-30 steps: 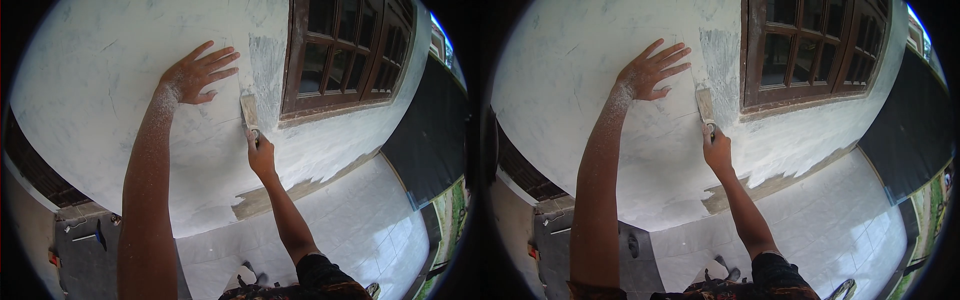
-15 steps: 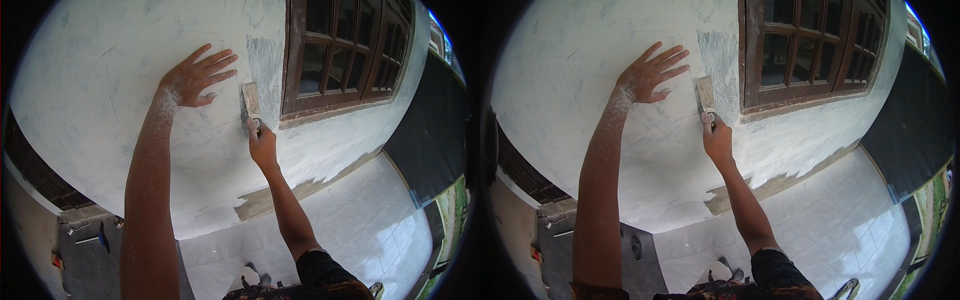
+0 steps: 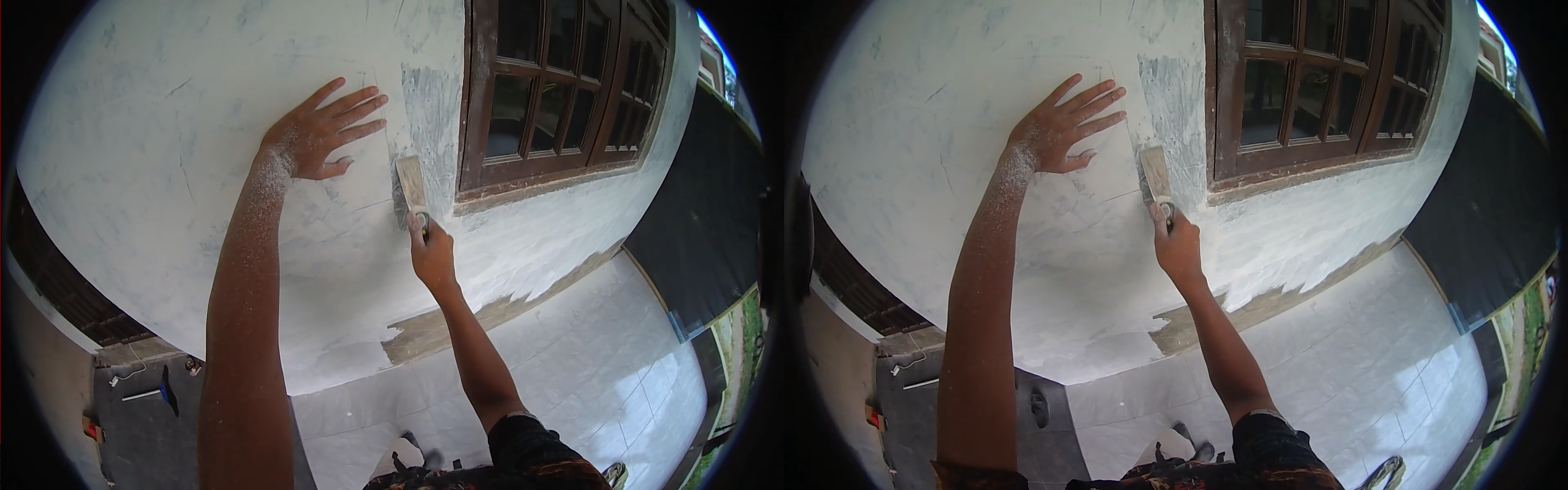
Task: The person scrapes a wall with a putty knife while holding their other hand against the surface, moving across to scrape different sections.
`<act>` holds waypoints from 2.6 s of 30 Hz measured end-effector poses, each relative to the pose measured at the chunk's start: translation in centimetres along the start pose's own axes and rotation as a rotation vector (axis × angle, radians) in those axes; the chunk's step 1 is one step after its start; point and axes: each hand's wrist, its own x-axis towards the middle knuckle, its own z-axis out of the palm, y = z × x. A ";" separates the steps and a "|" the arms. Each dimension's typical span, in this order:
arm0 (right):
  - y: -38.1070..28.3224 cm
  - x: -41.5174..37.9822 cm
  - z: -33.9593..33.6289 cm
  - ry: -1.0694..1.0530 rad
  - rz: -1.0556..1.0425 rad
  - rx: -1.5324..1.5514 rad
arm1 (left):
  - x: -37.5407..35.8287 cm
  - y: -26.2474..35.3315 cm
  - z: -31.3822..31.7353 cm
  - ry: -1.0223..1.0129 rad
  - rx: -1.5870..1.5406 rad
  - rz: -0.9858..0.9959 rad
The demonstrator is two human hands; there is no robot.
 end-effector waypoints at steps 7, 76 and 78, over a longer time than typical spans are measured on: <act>-2.0 2.4 -0.1 0.025 -0.023 -0.013 | 0.1 0.0 -0.1 0.011 0.028 0.000; 1.5 0.6 0.0 0.038 -0.045 0.001 | 0.1 0.0 -0.1 -0.015 0.003 -0.014; 0.9 1.1 0.0 0.058 -0.067 0.014 | 0.2 0.1 0.0 -0.016 -0.002 -0.008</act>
